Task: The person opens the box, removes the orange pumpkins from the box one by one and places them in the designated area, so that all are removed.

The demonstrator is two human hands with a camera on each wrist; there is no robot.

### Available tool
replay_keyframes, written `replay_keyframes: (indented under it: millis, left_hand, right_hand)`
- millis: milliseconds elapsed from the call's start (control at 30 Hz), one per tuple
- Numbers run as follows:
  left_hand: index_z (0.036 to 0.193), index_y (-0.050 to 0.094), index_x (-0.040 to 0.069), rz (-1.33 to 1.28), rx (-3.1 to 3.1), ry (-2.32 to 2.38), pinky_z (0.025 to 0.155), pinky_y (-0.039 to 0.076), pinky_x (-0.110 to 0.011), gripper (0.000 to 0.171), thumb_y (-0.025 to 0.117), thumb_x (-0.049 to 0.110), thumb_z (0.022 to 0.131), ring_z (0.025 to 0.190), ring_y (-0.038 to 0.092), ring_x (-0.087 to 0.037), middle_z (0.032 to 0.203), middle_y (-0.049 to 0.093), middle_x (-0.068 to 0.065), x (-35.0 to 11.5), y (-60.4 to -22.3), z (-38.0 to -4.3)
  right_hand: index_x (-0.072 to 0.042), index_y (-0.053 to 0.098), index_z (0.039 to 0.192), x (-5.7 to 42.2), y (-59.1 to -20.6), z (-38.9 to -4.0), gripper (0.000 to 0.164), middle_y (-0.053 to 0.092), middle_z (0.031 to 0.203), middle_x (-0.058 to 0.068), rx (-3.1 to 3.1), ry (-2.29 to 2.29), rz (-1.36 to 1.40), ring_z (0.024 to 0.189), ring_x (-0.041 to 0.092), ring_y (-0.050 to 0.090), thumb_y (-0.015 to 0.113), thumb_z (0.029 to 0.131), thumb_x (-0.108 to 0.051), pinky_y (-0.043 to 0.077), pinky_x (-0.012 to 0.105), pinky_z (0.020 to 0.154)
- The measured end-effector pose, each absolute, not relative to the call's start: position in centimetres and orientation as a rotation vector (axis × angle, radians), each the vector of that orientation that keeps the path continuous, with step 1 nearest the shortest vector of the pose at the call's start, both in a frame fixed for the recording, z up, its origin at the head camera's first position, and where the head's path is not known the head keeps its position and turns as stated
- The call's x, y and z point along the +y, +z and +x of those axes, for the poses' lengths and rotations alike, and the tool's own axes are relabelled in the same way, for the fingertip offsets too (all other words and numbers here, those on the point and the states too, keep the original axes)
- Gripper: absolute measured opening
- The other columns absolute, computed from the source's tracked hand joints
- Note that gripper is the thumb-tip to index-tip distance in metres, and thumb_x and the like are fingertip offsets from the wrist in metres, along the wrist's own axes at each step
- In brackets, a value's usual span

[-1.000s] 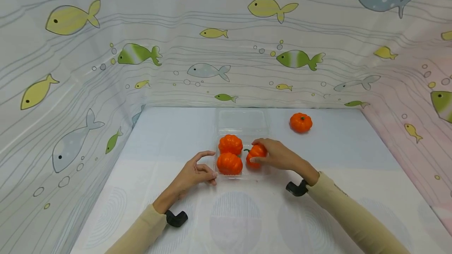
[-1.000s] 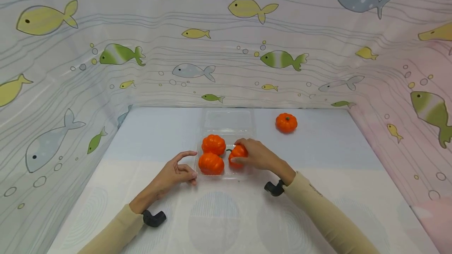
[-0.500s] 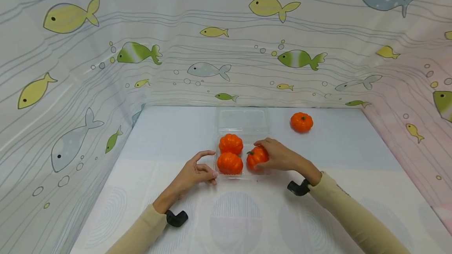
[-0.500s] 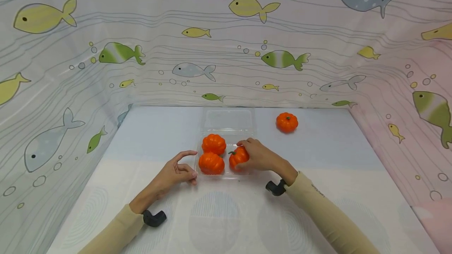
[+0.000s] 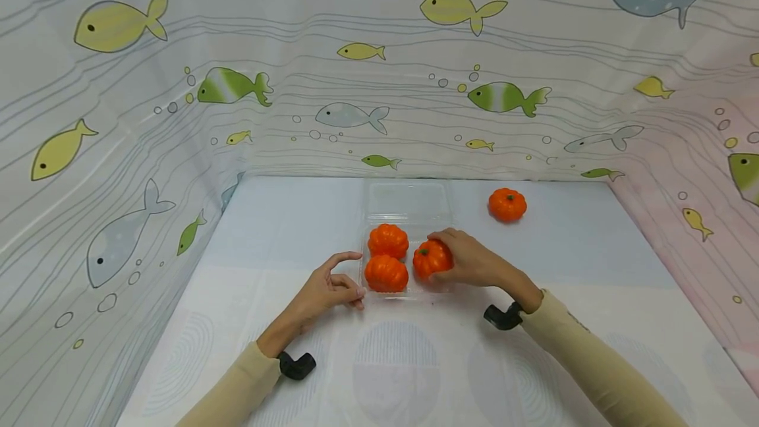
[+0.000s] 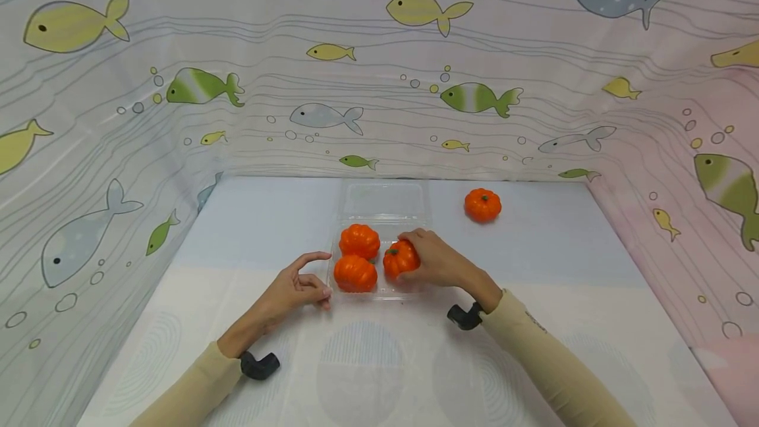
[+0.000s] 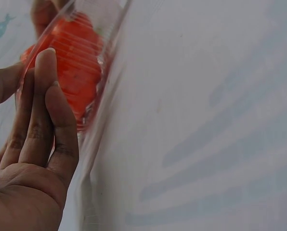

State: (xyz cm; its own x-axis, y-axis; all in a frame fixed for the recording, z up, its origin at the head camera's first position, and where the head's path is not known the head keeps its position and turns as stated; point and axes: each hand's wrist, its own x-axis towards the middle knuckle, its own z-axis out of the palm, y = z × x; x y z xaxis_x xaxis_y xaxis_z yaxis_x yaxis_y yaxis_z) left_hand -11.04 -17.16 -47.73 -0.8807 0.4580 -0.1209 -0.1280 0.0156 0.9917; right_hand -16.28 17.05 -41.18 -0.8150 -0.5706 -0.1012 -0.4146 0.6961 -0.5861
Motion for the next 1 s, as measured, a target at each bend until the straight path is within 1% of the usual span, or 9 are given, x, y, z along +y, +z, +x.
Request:
replay_keyframes:
  millis: [100, 233, 467, 633, 900, 1000]
  left_hand:
    - [0.156, 0.035, 0.012, 0.334, 1.885, 1.922, 0.085, 0.060, -0.045, 0.075, 0.077, 0.009, 0.094, 0.081, 0.074, -0.039, 0.100, 0.069, -0.034, -17.2, -47.7, -11.0]
    - [0.155, 0.036, 0.012, 0.329, 1.882, 1.925, 0.085, 0.060, -0.045, 0.075, 0.077, 0.009, 0.093, 0.081, 0.074, -0.040, 0.101, 0.069, -0.036, -17.1, -47.6, -11.0]
    - [0.155, 0.036, 0.013, 0.324, 1.886, 1.923, 0.085, 0.060, -0.045, 0.074, 0.077, 0.009, 0.094, 0.081, 0.074, -0.039, 0.101, 0.069, -0.035, -17.0, -47.5, -10.9]
    - [0.155, 0.036, 0.012, 0.332, 1.896, 1.918, 0.085, 0.060, -0.044, 0.074, 0.077, 0.008, 0.094, 0.082, 0.074, -0.041, 0.101, 0.069, -0.036, -17.1, -47.5, -10.9]
    - [0.155, 0.035, 0.012, 0.335, 1.900, 1.917, 0.086, 0.060, -0.044, 0.074, 0.077, 0.009, 0.094, 0.082, 0.073, -0.042, 0.101, 0.068, -0.036, -17.0, -47.5, -10.9]
    - [0.156, 0.035, 0.012, 0.339, 1.899, 1.918, 0.086, 0.059, -0.044, 0.074, 0.077, 0.009, 0.094, 0.082, 0.073, -0.042, 0.101, 0.068, -0.036, -17.0, -47.6, -11.0]
  right_hand:
    - [-0.001, 0.051, 0.145, 17.2, -41.1, -16.3, 0.073, 0.055, 0.143, 0.016, 2.648, -0.849, -0.800, 0.128, 0.035, 0.052, 0.086, 0.084, -0.023, 0.051, 0.053, 0.101]
    - [-0.004, 0.051, 0.147, 17.4, -41.2, -16.4, 0.075, 0.055, 0.145, 0.014, 2.660, -0.912, -0.795, 0.131, 0.034, 0.052, 0.087, 0.084, -0.025, 0.050, 0.053, 0.103]
    - [-0.006, 0.052, 0.147, 17.8, -41.0, -16.3, 0.076, 0.056, 0.145, 0.010, 2.694, -1.058, -0.810, 0.122, 0.028, 0.058, 0.089, 0.083, -0.025, 0.051, 0.052, 0.102]
    - [-0.007, 0.052, 0.146, 18.1, -41.0, -16.2, 0.076, 0.056, 0.146, 0.009, 2.690, -1.141, -0.811, 0.127, 0.030, 0.057, 0.090, 0.082, -0.021, 0.049, 0.053, 0.104]
    - [-0.009, 0.050, 0.149, 18.7, -41.5, -16.2, 0.079, 0.054, 0.148, 0.008, 2.694, -1.212, -0.819, 0.131, 0.028, 0.055, 0.090, 0.083, -0.026, 0.049, 0.050, 0.105]
    - [-0.008, 0.050, 0.149, 18.8, -41.6, -16.3, 0.079, 0.055, 0.148, 0.009, 2.709, -1.228, -0.834, 0.132, 0.028, 0.054, 0.090, 0.082, -0.024, 0.049, 0.048, 0.105]
